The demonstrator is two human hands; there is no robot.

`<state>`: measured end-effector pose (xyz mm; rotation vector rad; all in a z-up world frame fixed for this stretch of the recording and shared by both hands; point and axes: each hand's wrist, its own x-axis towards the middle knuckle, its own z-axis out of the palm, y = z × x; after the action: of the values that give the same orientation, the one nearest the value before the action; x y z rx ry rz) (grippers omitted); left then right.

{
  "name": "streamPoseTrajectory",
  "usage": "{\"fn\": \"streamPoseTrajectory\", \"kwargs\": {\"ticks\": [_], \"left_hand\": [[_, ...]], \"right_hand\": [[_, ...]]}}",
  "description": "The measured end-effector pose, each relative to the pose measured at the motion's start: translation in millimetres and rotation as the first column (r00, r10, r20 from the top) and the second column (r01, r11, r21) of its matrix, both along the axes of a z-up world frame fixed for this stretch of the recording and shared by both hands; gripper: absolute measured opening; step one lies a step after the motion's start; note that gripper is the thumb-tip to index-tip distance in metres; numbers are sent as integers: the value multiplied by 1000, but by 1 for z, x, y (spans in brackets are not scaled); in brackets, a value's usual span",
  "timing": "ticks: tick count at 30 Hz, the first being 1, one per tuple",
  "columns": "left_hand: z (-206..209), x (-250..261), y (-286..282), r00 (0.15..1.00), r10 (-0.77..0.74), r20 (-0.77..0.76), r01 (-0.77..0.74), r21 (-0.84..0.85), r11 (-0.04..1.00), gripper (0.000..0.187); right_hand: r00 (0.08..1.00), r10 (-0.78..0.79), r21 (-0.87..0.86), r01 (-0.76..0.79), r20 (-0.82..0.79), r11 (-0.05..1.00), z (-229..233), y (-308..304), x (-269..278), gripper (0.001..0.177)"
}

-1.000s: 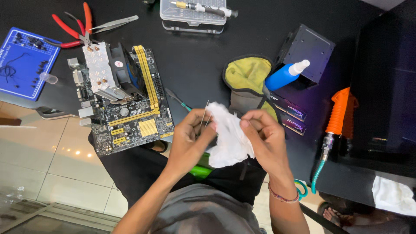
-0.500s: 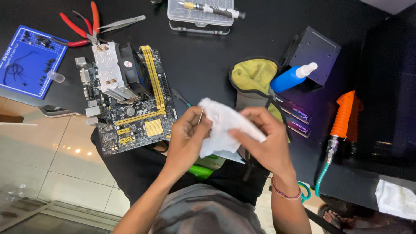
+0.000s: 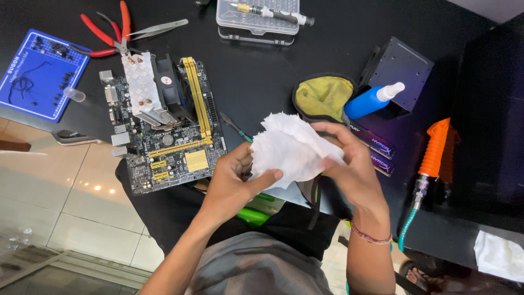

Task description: The person cleans a motherboard using a cotton swab wrapped around tweezers. They wipe various areas including the CPU socket and heatsink, then rotate the board to access different sections.

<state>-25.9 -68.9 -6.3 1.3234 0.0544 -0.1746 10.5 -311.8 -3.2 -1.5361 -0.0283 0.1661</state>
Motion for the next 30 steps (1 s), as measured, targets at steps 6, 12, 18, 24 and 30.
{"fn": "streamPoseTrajectory", "kwargs": {"ticks": [6, 12, 18, 24, 30], "left_hand": [[-7, -1, 6, 999, -44, -1, 44, 4, 999, 51], [-39, -4, 10, 998, -16, -60, 17, 4, 1000, 26], [-22, 6, 2, 993, 3, -119, -13, -87, 996, 32], [-54, 6, 3, 970, 34, -239, -98, -262, 960, 17], [-23, 7, 4, 939, -128, -318, 44, -260, 965, 25]], "right_hand": [[988, -148, -103, 151, 39, 983, -2, 0, 2, 13], [964, -172, -189, 210, 200, 959, 11, 4, 5, 12], [860, 195, -213, -104, 471, 971, 23, 11, 3, 16], [750, 480, -499, -232, 455, 835, 36, 8, -2, 16], [775, 512, -411, -357, 371, 839, 47, -3, -2, 108]]}}
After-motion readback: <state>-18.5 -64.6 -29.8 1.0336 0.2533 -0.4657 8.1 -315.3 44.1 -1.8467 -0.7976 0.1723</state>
